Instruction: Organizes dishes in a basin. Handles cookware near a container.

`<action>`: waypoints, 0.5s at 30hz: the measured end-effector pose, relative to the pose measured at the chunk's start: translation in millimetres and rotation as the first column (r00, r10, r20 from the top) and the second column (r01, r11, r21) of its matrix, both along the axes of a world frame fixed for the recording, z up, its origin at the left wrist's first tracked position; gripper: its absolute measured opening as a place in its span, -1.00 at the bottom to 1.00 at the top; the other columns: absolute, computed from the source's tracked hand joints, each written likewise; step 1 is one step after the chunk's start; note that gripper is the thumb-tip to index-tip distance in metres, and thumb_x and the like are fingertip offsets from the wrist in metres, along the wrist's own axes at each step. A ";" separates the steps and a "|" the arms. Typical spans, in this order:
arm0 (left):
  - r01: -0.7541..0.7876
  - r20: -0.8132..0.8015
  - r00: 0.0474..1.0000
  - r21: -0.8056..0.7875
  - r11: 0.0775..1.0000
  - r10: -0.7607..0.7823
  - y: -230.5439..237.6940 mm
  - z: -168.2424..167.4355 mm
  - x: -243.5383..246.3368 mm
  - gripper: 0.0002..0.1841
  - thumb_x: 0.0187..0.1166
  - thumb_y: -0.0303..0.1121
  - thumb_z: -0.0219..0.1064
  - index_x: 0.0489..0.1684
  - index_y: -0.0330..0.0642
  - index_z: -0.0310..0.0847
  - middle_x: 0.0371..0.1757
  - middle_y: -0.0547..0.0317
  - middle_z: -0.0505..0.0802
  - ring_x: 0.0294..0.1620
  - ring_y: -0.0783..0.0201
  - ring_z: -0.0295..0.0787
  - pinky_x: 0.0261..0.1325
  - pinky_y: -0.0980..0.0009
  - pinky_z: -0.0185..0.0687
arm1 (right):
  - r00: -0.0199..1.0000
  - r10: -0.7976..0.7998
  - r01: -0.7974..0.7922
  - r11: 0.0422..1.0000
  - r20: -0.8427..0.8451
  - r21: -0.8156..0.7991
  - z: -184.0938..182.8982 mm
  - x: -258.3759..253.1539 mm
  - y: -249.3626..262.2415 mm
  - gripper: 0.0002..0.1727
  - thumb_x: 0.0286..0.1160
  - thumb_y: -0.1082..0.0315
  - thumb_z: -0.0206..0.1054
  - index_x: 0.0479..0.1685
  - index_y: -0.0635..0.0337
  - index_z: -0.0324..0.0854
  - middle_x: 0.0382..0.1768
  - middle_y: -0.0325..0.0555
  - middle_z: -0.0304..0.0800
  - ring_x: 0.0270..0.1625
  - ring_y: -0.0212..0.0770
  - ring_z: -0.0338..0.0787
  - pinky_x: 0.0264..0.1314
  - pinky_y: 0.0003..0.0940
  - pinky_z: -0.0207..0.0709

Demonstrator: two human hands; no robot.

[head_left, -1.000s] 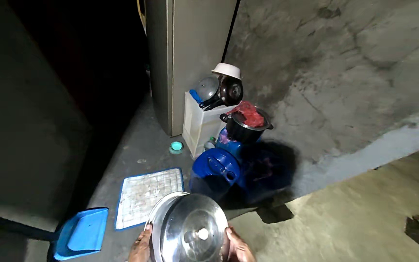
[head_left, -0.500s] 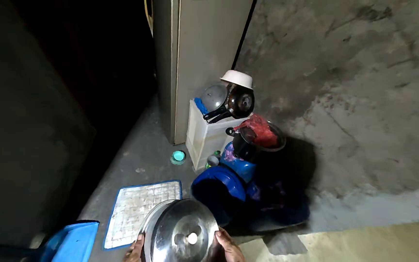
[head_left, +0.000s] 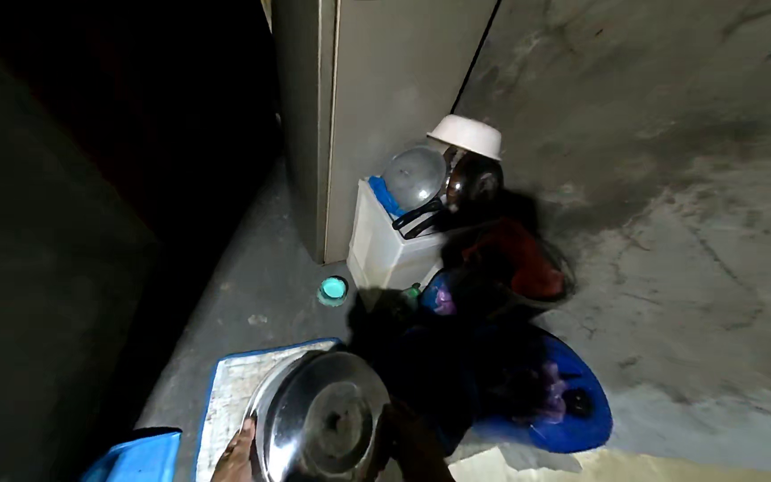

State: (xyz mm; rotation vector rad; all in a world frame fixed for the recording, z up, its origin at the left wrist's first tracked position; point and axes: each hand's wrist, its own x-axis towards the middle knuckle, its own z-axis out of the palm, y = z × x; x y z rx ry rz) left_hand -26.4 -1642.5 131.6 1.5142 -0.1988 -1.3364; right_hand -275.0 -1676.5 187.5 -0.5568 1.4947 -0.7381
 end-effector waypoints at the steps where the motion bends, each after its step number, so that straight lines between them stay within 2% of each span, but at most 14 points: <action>1: 0.031 0.040 0.999 0.022 0.999 -0.032 -15.1 6.5 9.5 -0.55 0.90 -0.18 -0.12 0.52 -0.32 0.34 0.21 0.09 0.73 0.15 0.47 0.71 0.28 0.36 0.66 | 1.000 0.001 0.000 1.000 -0.027 0.013 5.1 11.1 -14.4 -0.54 0.81 0.28 0.12 0.58 0.31 0.40 0.10 0.10 0.74 -0.01 -0.19 0.76 0.06 -0.19 0.68; 3: 0.084 0.112 0.989 0.082 0.993 -0.093 -44.2 18.7 32.0 -0.50 0.90 -0.14 -0.13 0.52 -0.36 0.40 0.27 -0.01 0.74 0.20 0.39 0.70 0.33 0.30 0.62 | 0.998 0.006 -0.002 0.998 -0.062 0.055 19.9 34.8 -43.3 -0.55 0.82 0.27 0.12 0.57 0.27 0.44 0.19 0.12 0.75 0.09 -0.14 0.79 0.15 -0.16 0.70; 5: 0.073 0.066 0.995 0.089 0.993 -0.079 -68.9 28.0 56.0 -0.50 0.90 -0.10 -0.13 0.49 -0.31 0.46 0.19 0.00 0.80 0.13 0.32 0.77 0.24 0.23 0.71 | 0.998 -0.016 0.021 0.994 -0.054 0.104 38.3 59.4 -68.0 -0.56 0.82 0.28 0.11 0.56 0.27 0.45 0.20 0.13 0.74 0.11 -0.12 0.79 0.13 -0.16 0.70; 8: 0.004 -0.066 0.998 0.063 0.998 0.000 -105.5 54.9 86.4 -0.56 0.90 -0.14 -0.12 0.45 -0.25 0.45 0.07 0.08 0.83 0.01 0.33 0.82 0.09 0.26 0.79 | 0.999 -0.050 0.050 0.990 -0.002 0.130 64.5 91.3 -102.6 -0.56 0.82 0.30 0.12 0.57 0.30 0.41 0.13 0.09 0.74 -0.02 -0.18 0.80 -0.02 -0.24 0.72; 12: -0.034 -0.057 0.998 0.076 0.997 0.038 -146.1 95.9 111.7 -0.59 0.91 -0.15 -0.15 0.37 -0.24 0.46 -0.04 0.12 0.82 -0.08 0.37 0.81 -0.01 0.30 0.79 | 0.999 -0.021 0.017 0.995 0.039 0.101 85.2 115.7 -137.4 -0.54 0.82 0.28 0.12 0.58 0.32 0.39 0.13 0.07 0.74 0.00 -0.20 0.79 -0.03 -0.26 0.71; 15: -0.018 -0.093 0.995 0.038 0.999 0.021 -173.5 117.6 117.4 -0.58 0.91 -0.15 -0.19 0.38 -0.21 0.45 -0.03 0.16 0.82 -0.07 0.39 0.80 -0.01 0.32 0.79 | 0.999 -0.025 0.023 0.997 0.028 0.080 103.8 118.9 -166.4 -0.59 0.79 0.29 0.18 0.47 0.33 0.49 -0.01 0.02 0.77 -0.12 -0.22 0.79 -0.11 -0.27 0.71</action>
